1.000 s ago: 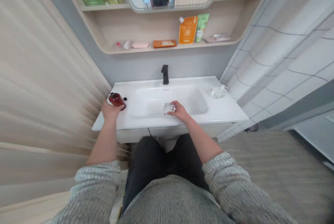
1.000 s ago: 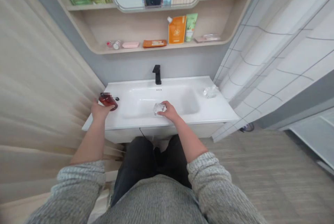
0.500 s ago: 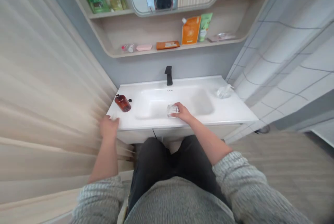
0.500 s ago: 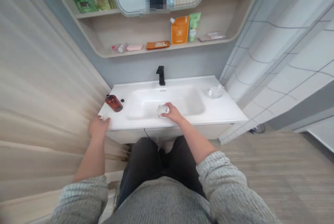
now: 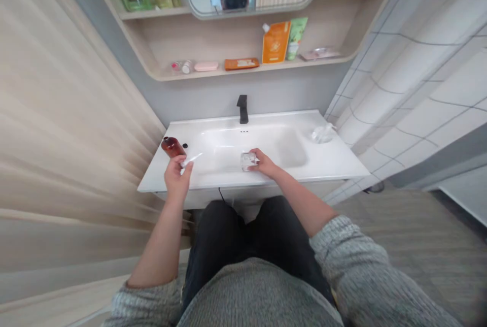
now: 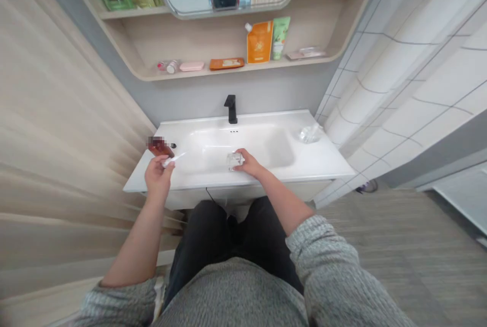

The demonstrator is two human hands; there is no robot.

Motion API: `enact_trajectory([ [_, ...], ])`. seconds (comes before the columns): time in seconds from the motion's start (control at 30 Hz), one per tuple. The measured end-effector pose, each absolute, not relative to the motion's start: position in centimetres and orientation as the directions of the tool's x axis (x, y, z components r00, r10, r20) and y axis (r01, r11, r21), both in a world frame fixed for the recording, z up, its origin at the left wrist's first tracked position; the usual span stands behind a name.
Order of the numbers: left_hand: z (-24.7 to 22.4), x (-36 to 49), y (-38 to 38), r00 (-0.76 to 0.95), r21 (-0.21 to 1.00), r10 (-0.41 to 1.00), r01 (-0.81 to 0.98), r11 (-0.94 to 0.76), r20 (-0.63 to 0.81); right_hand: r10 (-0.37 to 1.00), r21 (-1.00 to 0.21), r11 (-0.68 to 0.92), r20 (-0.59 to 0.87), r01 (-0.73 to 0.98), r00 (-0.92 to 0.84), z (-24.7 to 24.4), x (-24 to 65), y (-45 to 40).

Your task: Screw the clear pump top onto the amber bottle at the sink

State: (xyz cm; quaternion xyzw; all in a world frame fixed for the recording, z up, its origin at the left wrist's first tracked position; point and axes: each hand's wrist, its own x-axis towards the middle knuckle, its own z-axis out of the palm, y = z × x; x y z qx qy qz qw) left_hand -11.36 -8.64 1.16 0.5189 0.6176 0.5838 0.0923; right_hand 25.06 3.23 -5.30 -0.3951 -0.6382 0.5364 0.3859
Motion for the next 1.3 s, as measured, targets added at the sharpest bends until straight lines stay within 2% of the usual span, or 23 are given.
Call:
enact_trajectory([
  [0.03, 1.4, -9.6, -7.6, -0.404, 0.849, 0.787, 0.454, -0.271, 0.466, 0.918, -0.989, 0.116, 0.073, 0.089, -0.389, -5.3, 25.1, 3.2],
  [0.1, 1.6, -6.3, -5.7, -0.304, 0.888, 0.870, 0.374, -0.267, 0.389, 0.920, -0.986, 0.132, 0.085, 0.099, -0.382, -5.3, 25.2, 3.1],
  [0.3, 2.5, -0.7, -2.7, -0.107, 0.866, 0.955, 0.458, -0.199, 0.276, 0.918, -0.987, 0.124, 0.075, 0.103, -0.389, -5.3, 25.3, 3.2],
  [0.57, 4.8, 0.5, -1.2, 0.109, 0.611, 0.955, 0.747, -0.263, 0.277, 0.913, -0.989, 0.125, 0.083, 0.082, -0.398, -5.2, 25.3, 3.3],
  [0.73, 7.0, 3.2, 0.3, 0.305, 0.357, 0.939, 0.869, -0.343, 0.159, 0.920, -0.976, 0.169, 0.106, 0.136, -0.377, -5.4, 25.3, 3.6],
  [0.83, 8.2, 4.8, 1.4, 0.354, 0.205, 0.931, 0.909, -0.364, 0.088, 0.925, -0.974, 0.173, 0.108, 0.149, -0.365, -5.5, 25.3, 3.7],
  [0.93, 9.1, 5.6, 2.2, 0.372, 0.101, 0.927, 0.922, -0.375, 0.042, 0.926, -0.973, 0.174, 0.108, 0.154, -0.362, -5.3, 25.2, 3.7],
  [1.07, 9.5, 5.9, 2.2, 0.397, 0.043, 0.917, 0.916, -0.398, 0.026, 0.923, -0.970, 0.197, 0.135, 0.141, -0.361, -5.3, 25.3, 3.7],
  [1.3, 8.4, 6.0, 2.9, 0.425, 0.084, 0.903, 0.904, -0.419, -0.062, 0.921, -0.978, 0.179, 0.129, 0.105, -0.368, -5.8, 25.3, 4.0],
])
